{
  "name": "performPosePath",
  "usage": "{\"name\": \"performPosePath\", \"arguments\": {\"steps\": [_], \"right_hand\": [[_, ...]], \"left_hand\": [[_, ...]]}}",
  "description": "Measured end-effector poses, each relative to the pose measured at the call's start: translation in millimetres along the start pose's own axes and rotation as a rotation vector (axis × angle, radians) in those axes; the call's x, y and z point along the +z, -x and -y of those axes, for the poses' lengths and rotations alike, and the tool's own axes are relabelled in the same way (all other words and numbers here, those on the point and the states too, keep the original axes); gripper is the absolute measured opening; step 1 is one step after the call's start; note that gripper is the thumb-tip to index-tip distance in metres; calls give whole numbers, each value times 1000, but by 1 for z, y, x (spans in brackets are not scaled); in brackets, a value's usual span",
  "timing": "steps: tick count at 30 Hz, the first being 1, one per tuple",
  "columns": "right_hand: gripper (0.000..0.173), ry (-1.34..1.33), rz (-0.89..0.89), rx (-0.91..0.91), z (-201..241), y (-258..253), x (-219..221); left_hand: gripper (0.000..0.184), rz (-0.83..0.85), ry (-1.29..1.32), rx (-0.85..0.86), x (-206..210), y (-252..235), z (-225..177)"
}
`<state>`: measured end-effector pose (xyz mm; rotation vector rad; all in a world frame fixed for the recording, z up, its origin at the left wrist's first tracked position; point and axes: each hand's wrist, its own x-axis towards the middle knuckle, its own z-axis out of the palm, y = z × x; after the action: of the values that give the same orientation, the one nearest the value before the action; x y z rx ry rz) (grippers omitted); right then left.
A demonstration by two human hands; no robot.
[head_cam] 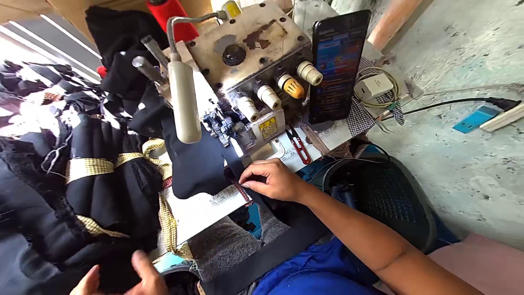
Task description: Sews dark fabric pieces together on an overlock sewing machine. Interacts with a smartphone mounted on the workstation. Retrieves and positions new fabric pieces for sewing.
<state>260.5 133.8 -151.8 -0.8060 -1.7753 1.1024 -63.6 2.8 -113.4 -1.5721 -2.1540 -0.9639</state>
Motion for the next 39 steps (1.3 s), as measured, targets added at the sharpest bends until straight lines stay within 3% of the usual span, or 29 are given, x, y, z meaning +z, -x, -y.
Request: {"name": "performPosePath", "arguments": {"steps": [2,4,9,13,16,18,20,22,24,27,31,36,39], "right_hand": [[14,11,8,13,-1,0,1],[15,21,13,20,0,0,2],[21,10,-45,55,4,0,0],[30,44,-191,137,9,5,8],[57,232,-287,96,14,16,19],[67,544,-301,96,22,32,30],[52,822,-273,155,27,54,41],[27,937,-223,188,29,75,44],[18,886,-188,195,28,94,36],[22,542,-162,370,32,114,15],[26,192,-184,501,33,126,-9],[27,271,-31,487,26,140,-31],[33,338,95,466,25,145,-41]], "left_hand": [[65,115,-137,-48,8,11,20],[54,149,-170,-84,15,16,26],[50,101,-117,-146,19,19,23],[43,-6,-119,-87,13,29,29],[54,-94,-204,-112,11,33,40],[58,-135,-220,-144,15,32,52],[50,-161,-213,-145,14,27,58],[32,-130,-235,-111,8,22,58],[23,-99,-232,-65,7,22,56],[32,-100,-184,-51,4,29,51],[26,-168,-211,-78,3,33,55],[18,-141,-235,-49,5,30,59],[39,-150,-223,-66,12,31,51]]}}
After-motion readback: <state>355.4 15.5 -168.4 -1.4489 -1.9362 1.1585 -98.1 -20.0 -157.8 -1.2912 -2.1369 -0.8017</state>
